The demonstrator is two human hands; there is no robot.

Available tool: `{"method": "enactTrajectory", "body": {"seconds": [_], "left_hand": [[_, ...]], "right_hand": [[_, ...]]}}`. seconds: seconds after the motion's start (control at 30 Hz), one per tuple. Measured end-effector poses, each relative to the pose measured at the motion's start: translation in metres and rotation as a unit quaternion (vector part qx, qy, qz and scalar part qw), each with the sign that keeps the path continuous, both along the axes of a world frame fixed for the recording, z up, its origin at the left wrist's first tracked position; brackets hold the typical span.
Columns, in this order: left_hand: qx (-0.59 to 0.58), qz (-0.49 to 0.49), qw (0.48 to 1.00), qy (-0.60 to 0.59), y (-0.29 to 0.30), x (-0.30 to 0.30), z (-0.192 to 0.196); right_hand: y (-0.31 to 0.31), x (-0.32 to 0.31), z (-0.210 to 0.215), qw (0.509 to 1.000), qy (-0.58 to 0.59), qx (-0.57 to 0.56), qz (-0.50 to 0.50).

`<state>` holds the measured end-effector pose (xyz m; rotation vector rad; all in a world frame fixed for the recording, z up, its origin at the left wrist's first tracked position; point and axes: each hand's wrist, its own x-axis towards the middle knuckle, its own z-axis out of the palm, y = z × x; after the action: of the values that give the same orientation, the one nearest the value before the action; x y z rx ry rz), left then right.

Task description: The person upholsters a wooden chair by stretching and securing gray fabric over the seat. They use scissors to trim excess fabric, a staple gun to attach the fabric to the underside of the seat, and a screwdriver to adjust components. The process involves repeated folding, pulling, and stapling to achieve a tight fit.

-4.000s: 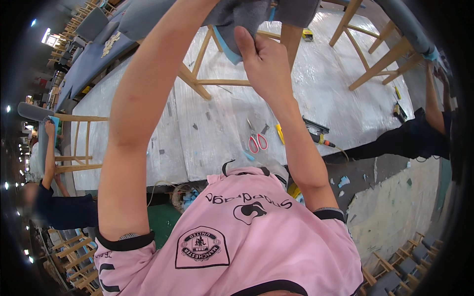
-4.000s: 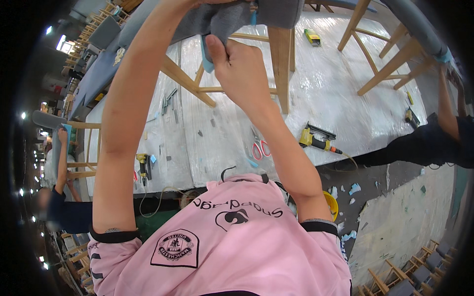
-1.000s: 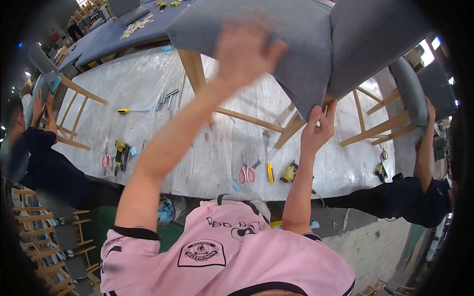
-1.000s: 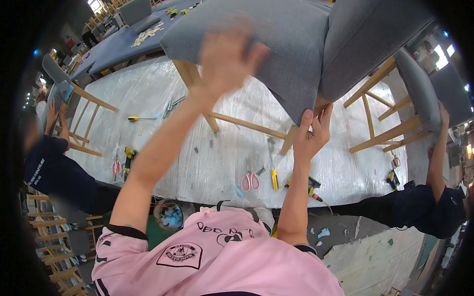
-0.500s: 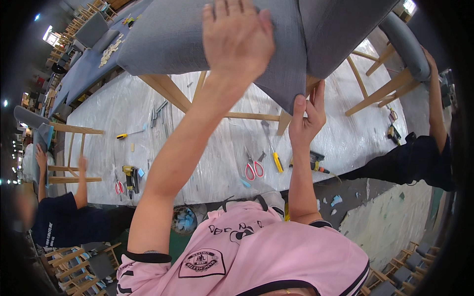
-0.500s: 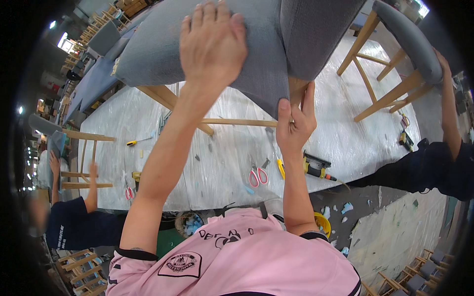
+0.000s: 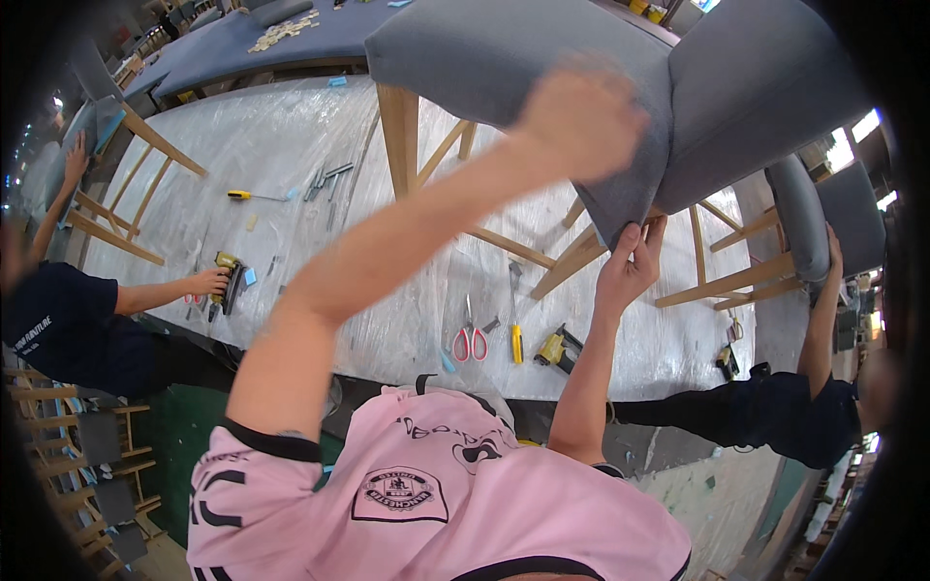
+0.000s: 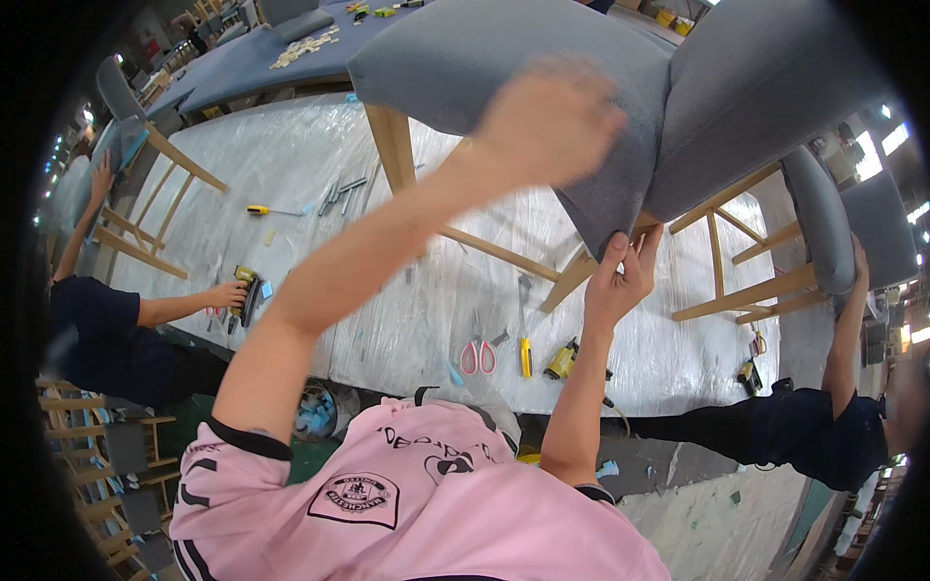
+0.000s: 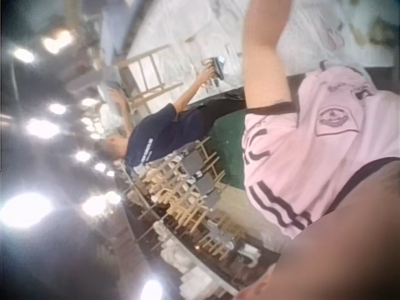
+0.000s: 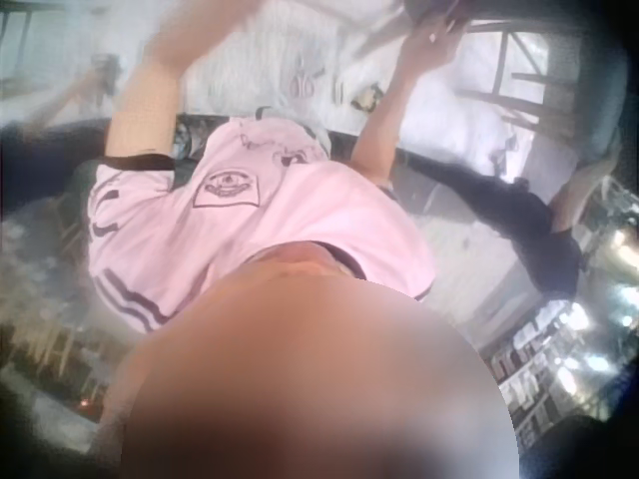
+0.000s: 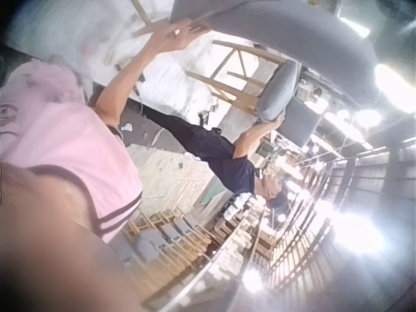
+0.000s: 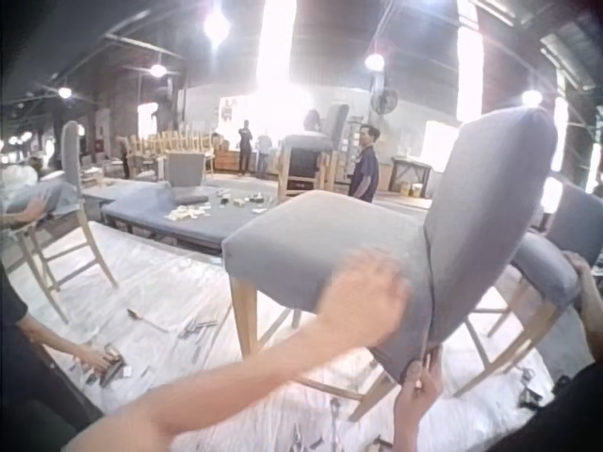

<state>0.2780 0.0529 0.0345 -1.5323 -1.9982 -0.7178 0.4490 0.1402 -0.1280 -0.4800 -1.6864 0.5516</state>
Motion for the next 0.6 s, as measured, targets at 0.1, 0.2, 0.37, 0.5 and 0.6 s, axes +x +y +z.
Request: {"method": "enactTrajectory", "body": {"seconds": [0.1,0.2,0.37,0.5,0.6], "left_hand": [[-0.027,0.213,0.950,-0.226,-0.090,-0.076,0.044],[0.128,0.340,0.927,-0.099,-0.129,-0.149,0.050],[0.156,0.129,0.968,0.149,0.011,-0.036,-0.004],[0.199,-0.004,0.976,0.089,0.039,0.030,-0.013],[0.300,-0.215,0.927,-0.061,0.011,0.038,-0.045]], "right_hand": [[-0.007,0.000,0.000,1.000,0.011,0.002,0.005],[-0.011,-0.013,0.005,0.999,0.033,-0.001,0.008],[-0.018,-0.009,0.004,0.999,0.027,-0.032,-0.009],[-0.004,-0.005,0.002,0.999,0.030,-0.011,0.005],[-0.006,0.000,0.004,0.998,0.042,-0.027,0.025]]}}
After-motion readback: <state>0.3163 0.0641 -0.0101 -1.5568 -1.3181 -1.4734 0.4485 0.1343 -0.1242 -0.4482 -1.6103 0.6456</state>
